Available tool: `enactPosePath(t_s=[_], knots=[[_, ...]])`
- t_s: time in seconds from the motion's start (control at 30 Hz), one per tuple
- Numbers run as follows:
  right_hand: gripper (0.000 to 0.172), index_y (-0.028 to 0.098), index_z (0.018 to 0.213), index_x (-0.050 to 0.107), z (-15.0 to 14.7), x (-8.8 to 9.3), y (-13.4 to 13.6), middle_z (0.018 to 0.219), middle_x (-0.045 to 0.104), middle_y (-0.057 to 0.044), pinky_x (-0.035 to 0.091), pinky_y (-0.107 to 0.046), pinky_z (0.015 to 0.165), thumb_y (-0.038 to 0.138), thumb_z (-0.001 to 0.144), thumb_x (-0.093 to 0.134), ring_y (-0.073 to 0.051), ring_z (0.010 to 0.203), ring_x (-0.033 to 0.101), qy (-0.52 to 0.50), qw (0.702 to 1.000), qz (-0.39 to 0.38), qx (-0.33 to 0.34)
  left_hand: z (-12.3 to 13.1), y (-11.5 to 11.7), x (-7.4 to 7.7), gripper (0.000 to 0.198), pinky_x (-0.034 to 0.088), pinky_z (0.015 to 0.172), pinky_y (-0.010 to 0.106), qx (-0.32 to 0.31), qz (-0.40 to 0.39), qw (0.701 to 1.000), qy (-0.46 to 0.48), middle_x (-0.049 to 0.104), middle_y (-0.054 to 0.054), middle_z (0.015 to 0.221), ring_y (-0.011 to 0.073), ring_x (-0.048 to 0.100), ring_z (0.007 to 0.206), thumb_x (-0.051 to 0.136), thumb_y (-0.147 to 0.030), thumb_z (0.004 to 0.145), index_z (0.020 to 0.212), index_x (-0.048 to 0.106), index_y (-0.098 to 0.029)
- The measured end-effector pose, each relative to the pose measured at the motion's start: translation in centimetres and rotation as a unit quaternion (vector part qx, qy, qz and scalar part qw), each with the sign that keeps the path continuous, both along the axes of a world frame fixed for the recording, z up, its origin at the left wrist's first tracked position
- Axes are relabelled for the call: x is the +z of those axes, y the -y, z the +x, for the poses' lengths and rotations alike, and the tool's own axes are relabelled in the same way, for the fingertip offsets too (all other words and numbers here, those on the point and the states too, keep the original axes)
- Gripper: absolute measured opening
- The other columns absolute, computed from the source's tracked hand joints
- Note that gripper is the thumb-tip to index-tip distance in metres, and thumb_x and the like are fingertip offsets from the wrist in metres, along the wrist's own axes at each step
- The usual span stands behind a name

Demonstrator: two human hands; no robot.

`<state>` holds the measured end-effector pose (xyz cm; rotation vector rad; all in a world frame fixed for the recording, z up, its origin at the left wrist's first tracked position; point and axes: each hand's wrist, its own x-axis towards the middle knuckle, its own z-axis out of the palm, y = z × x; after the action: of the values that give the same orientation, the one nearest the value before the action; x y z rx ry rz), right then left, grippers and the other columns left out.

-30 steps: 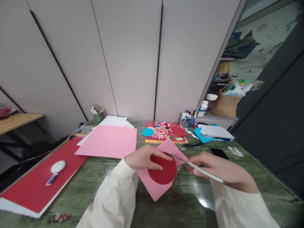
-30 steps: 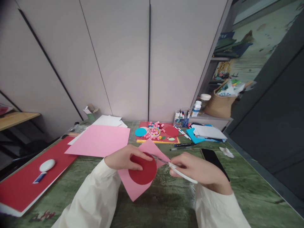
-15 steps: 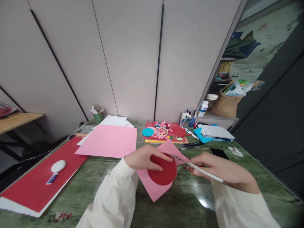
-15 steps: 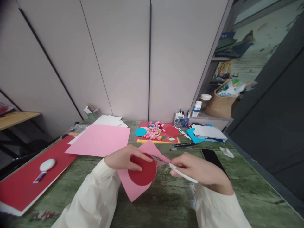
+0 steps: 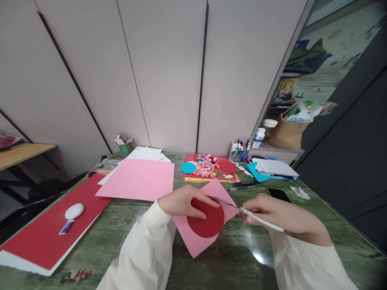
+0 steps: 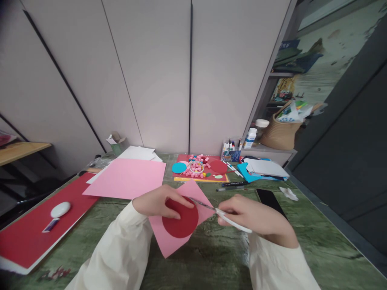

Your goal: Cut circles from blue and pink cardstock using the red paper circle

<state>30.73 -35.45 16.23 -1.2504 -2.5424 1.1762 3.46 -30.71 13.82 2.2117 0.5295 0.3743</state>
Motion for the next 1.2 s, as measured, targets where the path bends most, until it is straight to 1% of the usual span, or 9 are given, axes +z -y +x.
enactPosePath(t_s=[0.27, 0.4, 0.6, 0.83, 1.0, 1.2], knots=[[0.037, 0.013, 0.067, 0.053, -0.22, -0.12, -0.07, 0.059, 0.037, 0.003, 0.026, -0.021, 0.05, 0.045, 0.085, 0.044, -0.009, 0.055, 0.03, -0.007, 1.0, -0.015, 0.007, 0.29, -0.02, -0.03, 0.044, 0.045, 0.081, 0.023, -0.009, 0.001, 1.0, -0.023, 0.064, 0.001, 0.11, 0.0162, 0.06, 0.095, 0.065, -0.02, 0.069, 0.111, 0.06, -0.029], [0.038, 0.013, 0.066, 0.052, -0.31, -0.28, -0.2, 0.059, 0.037, 0.004, 0.027, -0.02, 0.05, 0.045, 0.085, 0.044, -0.009, 0.054, 0.03, -0.007, 1.0, -0.01, 0.013, 0.4, 0.0, -0.06, 0.044, 0.045, 0.081, 0.021, -0.017, -0.004, 1.0, -0.018, 0.064, 0.001, 0.111, 0.0159, 0.06, 0.095, 0.065, -0.02, 0.069, 0.112, 0.06, -0.028], [0.041, 0.013, 0.068, 0.055, -0.31, -0.19, -0.12, 0.057, 0.039, 0.003, 0.029, -0.021, 0.05, 0.047, 0.085, 0.041, -0.009, 0.054, 0.033, -0.002, 1.0, 0.004, 0.012, 0.33, -0.04, -0.07, 0.045, 0.044, 0.081, 0.023, -0.009, -0.004, 0.999, -0.03, 0.064, 0.0, 0.111, 0.0169, 0.06, 0.096, 0.065, -0.019, 0.069, 0.112, 0.06, -0.03], [0.04, 0.014, 0.065, 0.053, -0.12, -0.34, -0.21, 0.056, 0.037, 0.004, 0.028, -0.021, 0.05, 0.046, 0.086, 0.04, -0.009, 0.052, 0.032, 0.007, 1.0, 0.013, 0.014, 0.27, -0.05, -0.03, 0.044, 0.045, 0.081, 0.023, -0.019, -0.006, 1.0, -0.023, 0.064, 0.0, 0.111, 0.016, 0.06, 0.096, 0.065, -0.019, 0.069, 0.112, 0.059, -0.03], [0.041, 0.014, 0.062, 0.051, -0.04, -0.29, -0.2, 0.054, 0.033, 0.005, 0.026, -0.021, 0.048, 0.046, 0.086, 0.04, -0.009, 0.051, 0.03, 0.02, 1.0, 0.014, 0.019, 0.36, -0.12, -0.18, 0.045, 0.045, 0.081, 0.023, -0.027, -0.007, 0.999, -0.029, 0.064, 0.0, 0.111, 0.0162, 0.06, 0.095, 0.065, -0.019, 0.069, 0.112, 0.06, -0.031], [0.037, 0.014, 0.063, 0.05, -0.17, 0.08, 0.0, 0.055, 0.036, 0.004, 0.026, -0.021, 0.049, 0.041, 0.087, 0.04, -0.008, 0.051, 0.031, 0.028, 0.999, 0.021, 0.021, 0.38, -0.16, -0.26, 0.045, 0.045, 0.08, 0.023, -0.038, -0.009, 0.998, -0.039, 0.064, 0.0, 0.111, 0.0166, 0.061, 0.093, 0.065, -0.02, 0.069, 0.112, 0.059, -0.03]])
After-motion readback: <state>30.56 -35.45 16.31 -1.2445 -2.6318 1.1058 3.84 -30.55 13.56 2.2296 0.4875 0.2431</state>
